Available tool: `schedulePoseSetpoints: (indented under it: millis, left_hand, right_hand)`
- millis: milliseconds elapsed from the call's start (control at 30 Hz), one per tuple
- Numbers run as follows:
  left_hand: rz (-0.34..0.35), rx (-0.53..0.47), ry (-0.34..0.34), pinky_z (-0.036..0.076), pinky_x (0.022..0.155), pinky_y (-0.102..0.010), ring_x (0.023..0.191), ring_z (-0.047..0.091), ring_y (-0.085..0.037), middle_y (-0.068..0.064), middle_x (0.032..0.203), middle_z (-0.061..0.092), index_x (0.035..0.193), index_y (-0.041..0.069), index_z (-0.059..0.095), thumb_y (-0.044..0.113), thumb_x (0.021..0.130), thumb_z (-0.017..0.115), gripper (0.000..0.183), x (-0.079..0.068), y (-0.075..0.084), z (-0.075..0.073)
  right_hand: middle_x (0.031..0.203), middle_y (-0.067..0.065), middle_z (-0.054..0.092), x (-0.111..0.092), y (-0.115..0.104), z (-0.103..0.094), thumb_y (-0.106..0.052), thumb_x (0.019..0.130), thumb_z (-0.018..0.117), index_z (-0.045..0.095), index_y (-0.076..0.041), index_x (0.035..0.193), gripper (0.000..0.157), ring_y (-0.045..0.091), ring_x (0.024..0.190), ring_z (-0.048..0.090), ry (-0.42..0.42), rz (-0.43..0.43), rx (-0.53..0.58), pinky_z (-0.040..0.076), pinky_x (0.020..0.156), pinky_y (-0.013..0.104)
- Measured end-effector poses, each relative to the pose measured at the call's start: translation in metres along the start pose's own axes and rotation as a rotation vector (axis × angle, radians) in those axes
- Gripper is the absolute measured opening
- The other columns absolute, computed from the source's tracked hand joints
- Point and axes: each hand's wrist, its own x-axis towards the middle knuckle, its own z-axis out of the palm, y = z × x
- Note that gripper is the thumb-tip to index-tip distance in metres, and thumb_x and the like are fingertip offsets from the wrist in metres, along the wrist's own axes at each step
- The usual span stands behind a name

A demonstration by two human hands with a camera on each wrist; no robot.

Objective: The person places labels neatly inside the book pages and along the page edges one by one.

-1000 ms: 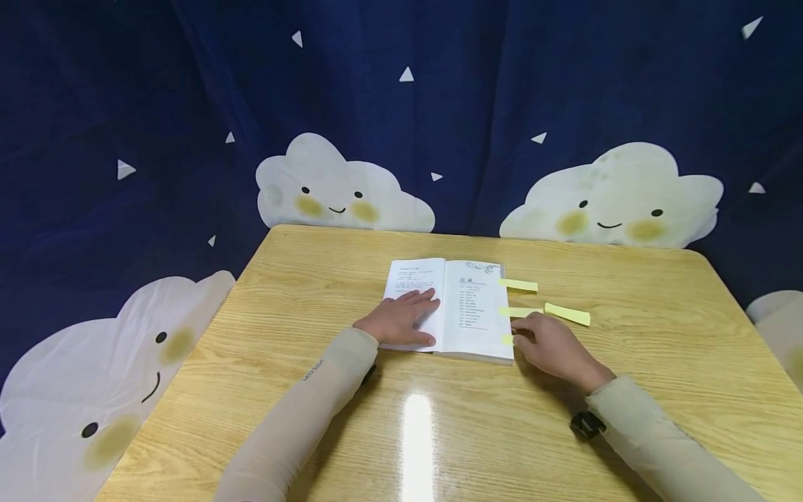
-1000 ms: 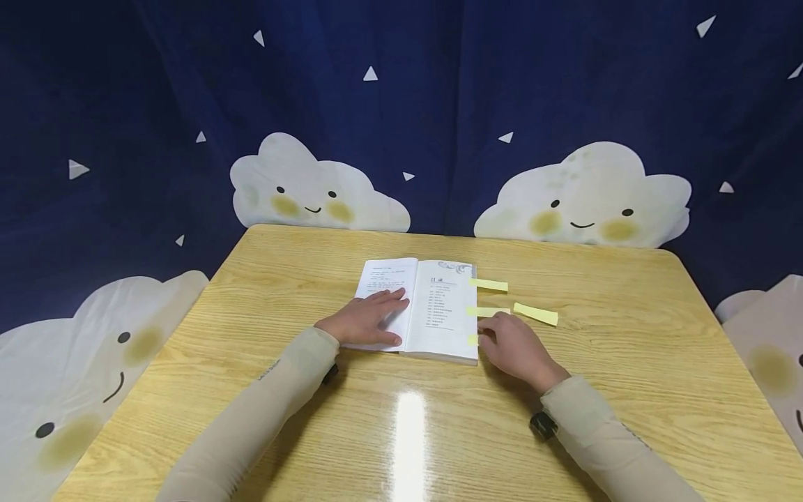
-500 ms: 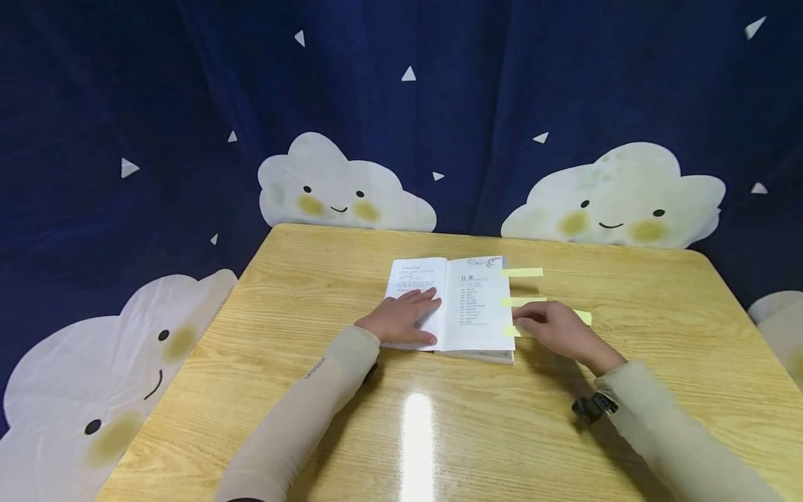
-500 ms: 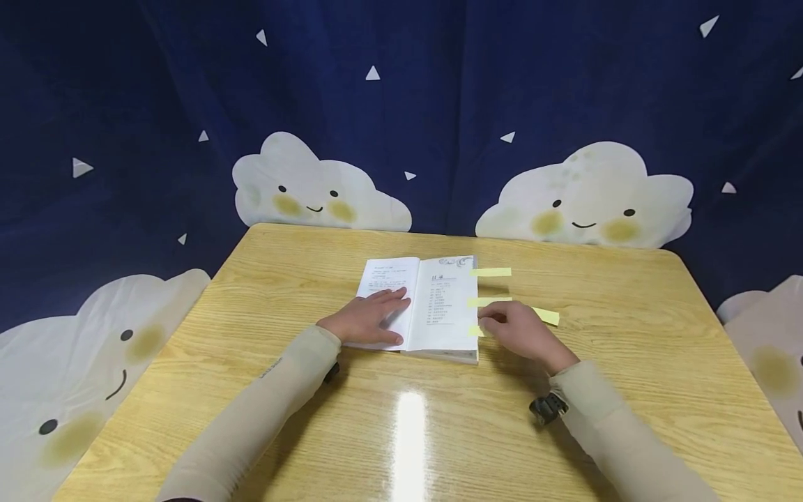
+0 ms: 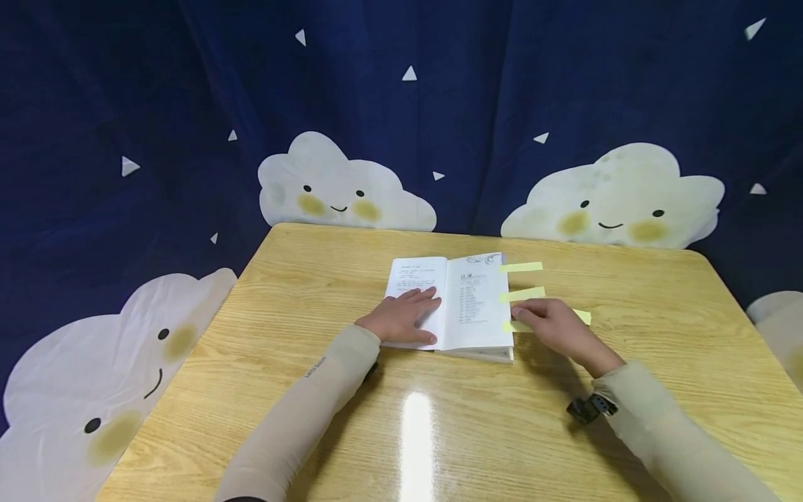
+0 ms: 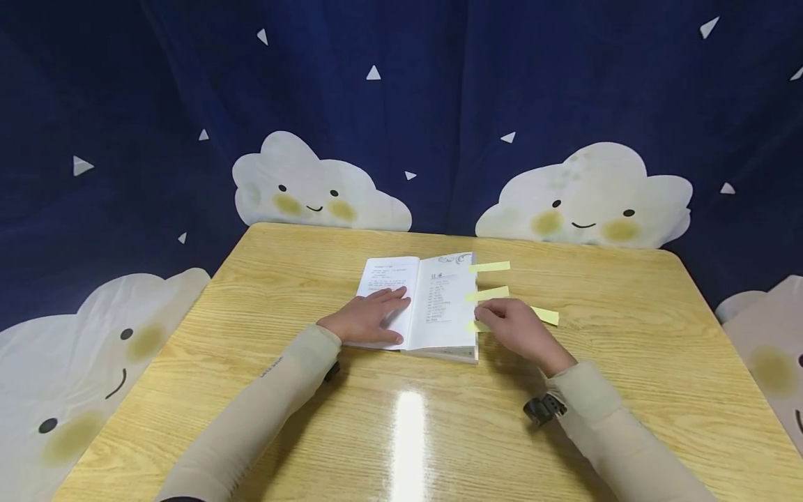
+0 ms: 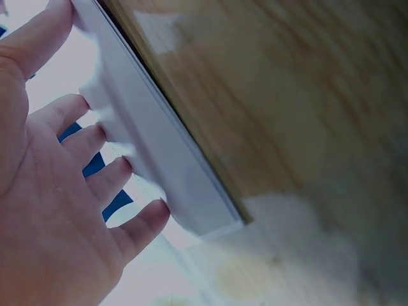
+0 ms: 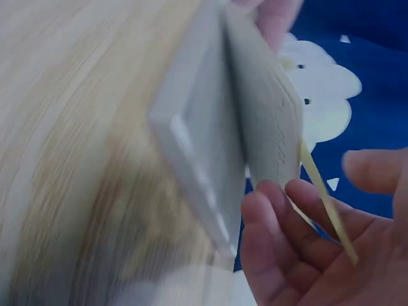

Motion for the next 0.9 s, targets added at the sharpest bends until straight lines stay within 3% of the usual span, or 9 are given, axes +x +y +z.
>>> schedulePoseSetpoints:
  millis: [167,267,367,467,567,667,800,900]
  left_hand:
    - [0.002,0.019,0.020,0.024,0.121,-0.057,0.157,0.013,-0.022,0.009,0.169,0.011,0.158,0.029,0.027,0.055,0.091,0.064,0.081,-0.001,0.001,-0.002]
    - [0.009,0.029,0.042,0.026,0.120,-0.056,0.157,0.014,-0.024,0.008,0.169,0.014,0.157,0.029,0.031,0.053,0.091,0.065,0.079,-0.003,0.002,-0.001]
    - [0.021,0.023,0.067,0.029,0.119,-0.056,0.157,0.016,-0.026,0.006,0.168,0.018,0.154,0.027,0.037,0.050,0.091,0.066,0.073,-0.005,0.003,-0.001]
    - [0.041,0.014,0.094,0.031,0.118,-0.056,0.156,0.018,-0.028,0.002,0.167,0.023,0.151,0.024,0.043,0.048,0.091,0.068,0.069,-0.007,0.003,-0.002]
    - [0.069,0.021,0.132,0.029,0.121,-0.050,0.155,0.022,-0.030,-0.002,0.165,0.028,0.147,0.019,0.049,0.043,0.091,0.069,0.064,-0.011,0.003,-0.005]
    - [0.102,0.031,0.181,0.026,0.124,-0.041,0.153,0.027,-0.032,-0.008,0.162,0.034,0.142,0.013,0.054,0.037,0.090,0.071,0.060,-0.014,0.002,-0.008]
    - [0.138,0.046,0.254,0.024,0.125,-0.036,0.151,0.032,-0.032,-0.011,0.158,0.041,0.137,0.008,0.058,0.034,0.089,0.073,0.056,-0.022,0.001,-0.015]
    - [0.157,0.044,0.295,0.026,0.124,-0.037,0.150,0.034,-0.033,-0.012,0.155,0.045,0.134,0.007,0.060,0.032,0.090,0.072,0.053,-0.029,0.002,-0.022]
  right_hand:
    - [0.144,0.024,0.053,0.004,-0.004,-0.005,-0.044,0.107,0.037,0.051,0.007,0.139,0.062,0.019,0.112,0.069,-0.112,0.063,0.385,0.056,0.091,0.040]
    - [0.138,0.009,0.060,0.008,-0.001,-0.007,-0.052,0.106,0.029,0.047,0.004,0.141,0.068,0.011,0.106,0.071,-0.208,0.045,0.598,0.056,0.094,0.036]
    - [0.127,-0.010,0.065,0.013,0.006,-0.007,-0.055,0.106,0.020,0.060,-0.008,0.128,0.066,0.010,0.110,0.070,-0.296,-0.041,0.779,0.056,0.095,0.032]
    - [0.122,-0.013,0.068,0.017,0.009,-0.002,-0.046,0.108,0.019,0.070,-0.018,0.105,0.058,0.012,0.112,0.069,-0.319,-0.106,0.910,0.056,0.094,0.029]
    - [0.122,-0.014,0.066,0.019,0.005,0.008,-0.032,0.109,0.031,0.067,-0.018,0.102,0.040,0.009,0.108,0.069,-0.214,-0.091,0.865,0.055,0.093,0.027]
    - [0.127,-0.002,0.061,0.022,-0.001,0.021,-0.017,0.105,0.045,0.062,-0.007,0.116,0.023,0.004,0.101,0.066,-0.063,-0.046,0.649,0.055,0.090,0.023]
    - [0.134,0.023,0.056,0.028,-0.008,0.038,-0.004,0.097,0.055,0.052,0.004,0.132,0.036,0.011,0.102,0.064,0.062,-0.076,0.439,0.053,0.084,0.019]
    - [0.140,0.025,0.053,0.032,-0.014,0.047,-0.003,0.096,0.058,0.049,0.001,0.139,0.043,0.026,0.113,0.064,0.092,-0.114,0.391,0.052,0.086,0.021]
